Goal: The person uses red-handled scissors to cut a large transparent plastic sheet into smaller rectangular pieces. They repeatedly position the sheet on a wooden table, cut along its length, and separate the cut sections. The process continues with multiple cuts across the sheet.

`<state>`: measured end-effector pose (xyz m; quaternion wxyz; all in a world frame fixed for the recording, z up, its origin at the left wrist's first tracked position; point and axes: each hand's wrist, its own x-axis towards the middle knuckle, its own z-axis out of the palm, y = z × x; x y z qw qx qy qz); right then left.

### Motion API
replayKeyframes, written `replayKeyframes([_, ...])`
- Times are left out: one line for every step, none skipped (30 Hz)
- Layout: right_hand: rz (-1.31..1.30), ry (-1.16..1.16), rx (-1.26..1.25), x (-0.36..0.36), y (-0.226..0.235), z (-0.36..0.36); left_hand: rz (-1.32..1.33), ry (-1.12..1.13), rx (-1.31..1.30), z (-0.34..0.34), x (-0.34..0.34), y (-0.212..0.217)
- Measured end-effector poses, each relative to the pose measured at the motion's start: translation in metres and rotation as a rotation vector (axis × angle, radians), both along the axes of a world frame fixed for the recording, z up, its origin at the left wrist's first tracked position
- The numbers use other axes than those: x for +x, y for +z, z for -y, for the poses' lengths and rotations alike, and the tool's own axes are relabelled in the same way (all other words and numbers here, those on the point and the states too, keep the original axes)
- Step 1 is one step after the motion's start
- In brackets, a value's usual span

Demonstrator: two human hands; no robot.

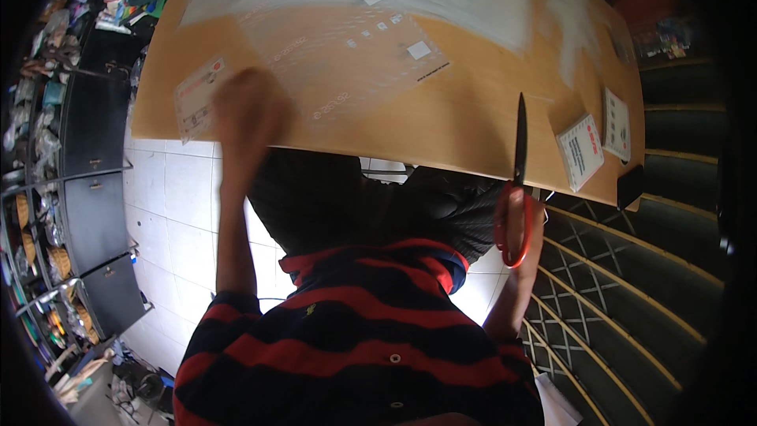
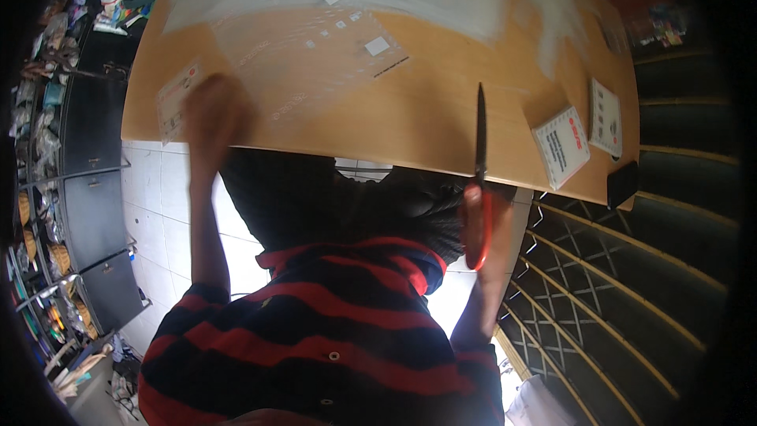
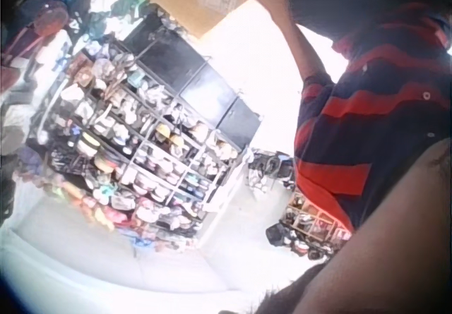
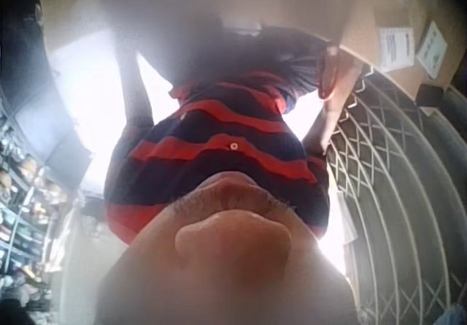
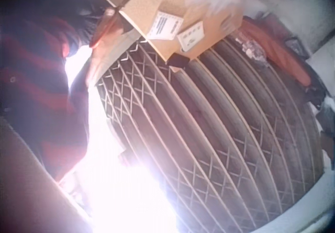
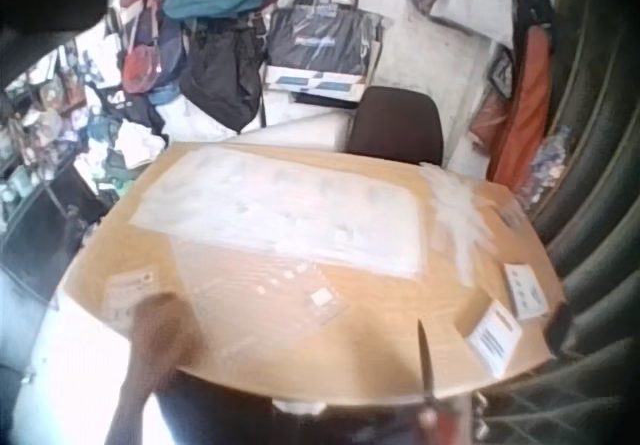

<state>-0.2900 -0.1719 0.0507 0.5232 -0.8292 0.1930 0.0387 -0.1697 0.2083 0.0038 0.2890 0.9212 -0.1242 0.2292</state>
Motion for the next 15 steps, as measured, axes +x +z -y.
replayKeyframes([0.006,0.028,0.066,-0.002,-0.005,-0.006,-0.048,-0.122,0.062,0.027,-0.005,0.002])
replayKeyframes([0.008,0.051,0.136,-0.006,-0.01,-0.012,-0.1,-0.248,0.126,0.051,-0.008,0.008])
replayKeyframes([0.01,0.124,0.164,-0.012,-0.017,-0.015,-0.118,-0.247,0.167,0.074,-0.015,0.01])
replayKeyframes([0.006,0.198,0.191,-0.019,-0.024,-0.019,-0.142,-0.244,0.205,0.087,-0.022,0.011])
replayKeyframes([0.001,0.272,0.218,-0.024,-0.028,-0.023,-0.146,-0.271,0.19,0.089,-0.026,0.009])
replayKeyframes([-0.003,0.297,0.276,-0.031,-0.032,-0.029,-0.15,-0.307,0.175,0.091,-0.029,0.006])
replayKeyframes([-0.007,0.321,0.334,-0.036,-0.034,-0.036,-0.154,-0.343,0.16,0.094,-0.032,0.003])
replayKeyframes([-0.011,0.344,0.392,-0.042,-0.035,-0.039,-0.177,-0.339,0.17,0.097,-0.036,0.002])
replayKeyframes([-0.03,0.354,0.413,-0.045,-0.034,-0.04,-0.197,-0.337,0.179,0.099,-0.041,0.004])
replayKeyframes([-0.048,0.364,0.434,-0.049,-0.033,-0.04,-0.216,-0.336,0.188,0.102,-0.045,0.005])
replayKeyframes([-0.066,0.373,0.456,-0.052,-0.032,-0.039,-0.231,-0.32,0.168,0.107,-0.047,0.007])
replayKeyframes([-0.051,0.371,0.465,-0.053,-0.03,-0.039,-0.243,-0.301,0.153,0.112,-0.05,0.011])
replayKeyframes([-0.036,0.369,0.475,-0.052,-0.028,-0.039,-0.256,-0.281,0.137,0.117,-0.051,0.013])
replayKeyframes([-0.022,0.368,0.484,-0.053,-0.026,-0.039,-0.262,-0.315,0.043,0.121,-0.05,0.013])
replayKeyframes([-0.026,0.366,0.483,-0.053,-0.026,-0.038,-0.264,-0.35,-0.05,0.126,-0.047,0.012])
